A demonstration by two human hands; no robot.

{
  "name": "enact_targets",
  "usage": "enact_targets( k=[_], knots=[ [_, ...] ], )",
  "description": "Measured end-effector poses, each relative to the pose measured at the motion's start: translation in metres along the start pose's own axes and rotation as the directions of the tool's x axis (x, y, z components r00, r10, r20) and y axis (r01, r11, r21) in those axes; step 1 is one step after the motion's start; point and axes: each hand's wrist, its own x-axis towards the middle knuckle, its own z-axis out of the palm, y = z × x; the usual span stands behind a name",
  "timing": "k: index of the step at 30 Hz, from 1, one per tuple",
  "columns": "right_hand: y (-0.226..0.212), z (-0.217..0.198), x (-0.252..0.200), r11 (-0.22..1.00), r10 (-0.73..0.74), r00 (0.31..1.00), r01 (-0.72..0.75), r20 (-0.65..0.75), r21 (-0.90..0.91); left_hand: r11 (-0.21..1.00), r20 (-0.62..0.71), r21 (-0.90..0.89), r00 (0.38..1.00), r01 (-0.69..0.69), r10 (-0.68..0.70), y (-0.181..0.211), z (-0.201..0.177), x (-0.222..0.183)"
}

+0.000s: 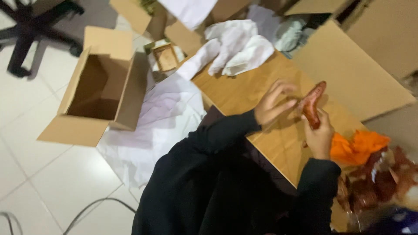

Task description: Wrapping a wooden figurine in white tissue paper for packaging

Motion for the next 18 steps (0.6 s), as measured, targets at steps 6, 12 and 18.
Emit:
enact_targets(
  k=[6,12,18],
  knots=[
    [-0.014,0.003,-0.007,0.997,0.0,0.996,0.007,0.09,-0.078,0.925,-0.56,0.298,0.741,-0.236,0.369,0.027,-0.105,-0.111],
    [-0.011,0.007,-0.01,0.984,-0.103,0.992,0.113,0.072,-0.141,0.637,-0.536,0.727,0.792,0.257,0.291,-0.036,-0.253,-0.171],
    [0.004,0.011,-0.01,0.979,-0.057,0.986,0.086,0.156,-0.184,0.415,-0.572,0.735,0.819,0.535,-0.044,-0.134,-0.399,-0.179]
  ],
)
